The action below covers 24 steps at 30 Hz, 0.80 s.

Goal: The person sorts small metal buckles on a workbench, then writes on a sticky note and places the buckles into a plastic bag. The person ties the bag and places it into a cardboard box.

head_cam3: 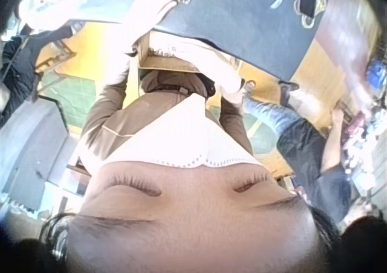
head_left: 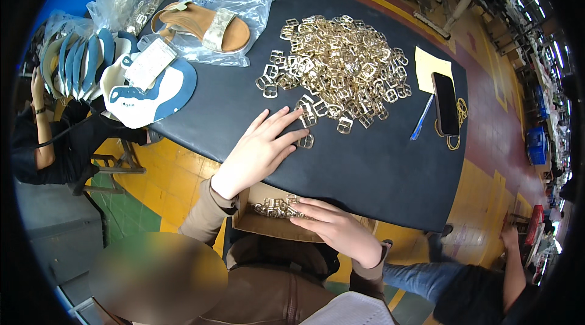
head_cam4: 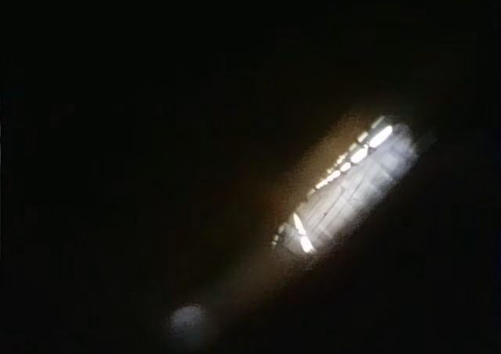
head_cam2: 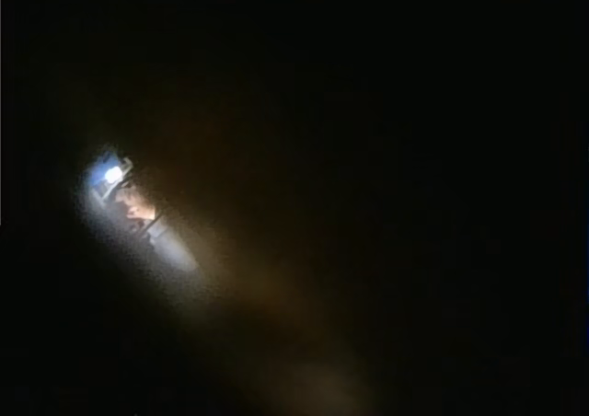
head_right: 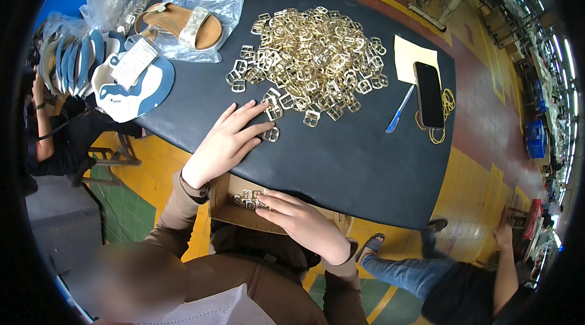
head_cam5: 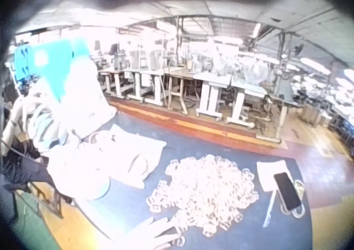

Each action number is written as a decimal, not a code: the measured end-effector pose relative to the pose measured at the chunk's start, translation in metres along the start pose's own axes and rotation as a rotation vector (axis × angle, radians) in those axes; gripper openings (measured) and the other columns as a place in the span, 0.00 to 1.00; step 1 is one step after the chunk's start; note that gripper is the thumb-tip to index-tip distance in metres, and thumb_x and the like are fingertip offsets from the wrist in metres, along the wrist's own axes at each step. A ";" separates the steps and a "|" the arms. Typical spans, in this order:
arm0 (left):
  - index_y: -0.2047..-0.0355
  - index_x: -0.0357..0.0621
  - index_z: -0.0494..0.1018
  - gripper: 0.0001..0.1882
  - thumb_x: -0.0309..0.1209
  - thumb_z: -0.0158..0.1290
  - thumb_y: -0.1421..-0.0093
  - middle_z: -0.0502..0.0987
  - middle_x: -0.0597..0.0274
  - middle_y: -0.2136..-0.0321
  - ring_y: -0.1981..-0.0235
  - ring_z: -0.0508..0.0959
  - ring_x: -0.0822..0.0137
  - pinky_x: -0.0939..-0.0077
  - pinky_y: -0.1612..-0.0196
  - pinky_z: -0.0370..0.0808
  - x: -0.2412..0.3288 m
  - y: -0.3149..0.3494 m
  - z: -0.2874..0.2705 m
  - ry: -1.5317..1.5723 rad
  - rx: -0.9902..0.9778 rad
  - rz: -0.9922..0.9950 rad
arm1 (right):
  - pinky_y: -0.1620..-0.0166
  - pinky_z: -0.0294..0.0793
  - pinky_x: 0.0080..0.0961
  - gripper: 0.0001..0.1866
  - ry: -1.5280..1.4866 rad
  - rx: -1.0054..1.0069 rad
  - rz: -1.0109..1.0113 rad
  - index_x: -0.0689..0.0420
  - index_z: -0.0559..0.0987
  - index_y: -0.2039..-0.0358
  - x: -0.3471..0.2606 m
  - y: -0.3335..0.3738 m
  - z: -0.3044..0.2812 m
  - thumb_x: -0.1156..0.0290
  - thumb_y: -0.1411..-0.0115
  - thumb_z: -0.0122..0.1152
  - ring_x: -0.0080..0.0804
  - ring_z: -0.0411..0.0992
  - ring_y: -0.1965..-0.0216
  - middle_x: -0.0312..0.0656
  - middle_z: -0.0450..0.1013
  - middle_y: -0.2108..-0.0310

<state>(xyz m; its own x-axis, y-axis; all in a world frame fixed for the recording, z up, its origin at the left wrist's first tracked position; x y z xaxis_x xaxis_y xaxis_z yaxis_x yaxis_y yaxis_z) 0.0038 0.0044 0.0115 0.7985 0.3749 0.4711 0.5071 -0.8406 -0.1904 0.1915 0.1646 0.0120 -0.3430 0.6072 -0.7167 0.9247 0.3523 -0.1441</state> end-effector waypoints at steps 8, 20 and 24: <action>0.41 0.53 0.75 0.21 0.26 0.55 0.35 0.71 0.60 0.34 0.29 0.64 0.51 0.44 0.27 0.54 0.015 0.021 0.000 0.085 -0.056 -0.065 | 0.38 0.73 0.40 0.23 0.171 0.385 0.131 0.60 0.78 0.41 0.027 -0.056 -0.029 0.73 0.37 0.65 0.47 0.71 0.39 0.48 0.72 0.38; 0.37 0.45 0.71 0.25 0.25 0.55 0.35 0.66 0.50 0.32 0.29 0.63 0.47 0.54 0.27 0.59 -0.009 -0.006 0.000 0.078 0.117 -0.019 | 0.44 0.77 0.40 0.19 0.199 0.283 0.114 0.60 0.80 0.48 0.012 -0.031 0.006 0.80 0.41 0.65 0.47 0.73 0.44 0.47 0.73 0.47; 0.36 0.45 0.71 0.24 0.25 0.53 0.33 0.66 0.53 0.31 0.28 0.63 0.51 0.54 0.27 0.58 -0.013 -0.021 0.004 0.064 0.033 0.017 | 0.42 0.77 0.40 0.19 0.059 0.106 0.075 0.60 0.81 0.48 -0.001 -0.012 0.011 0.81 0.41 0.64 0.47 0.72 0.42 0.46 0.73 0.46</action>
<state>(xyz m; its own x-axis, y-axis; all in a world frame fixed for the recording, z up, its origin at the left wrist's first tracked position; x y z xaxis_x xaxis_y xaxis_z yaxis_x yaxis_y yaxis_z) -0.0165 0.0188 0.0063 0.7848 0.3342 0.5218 0.5051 -0.8329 -0.2262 0.1824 0.1516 0.0070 -0.2789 0.6711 -0.6868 0.9592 0.2290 -0.1657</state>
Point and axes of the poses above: each hand's wrist, its own y-axis away from the middle knuckle, its own z-axis out of the palm, x = y × z, the point moved 1 cm from there along -y, towards the middle knuckle
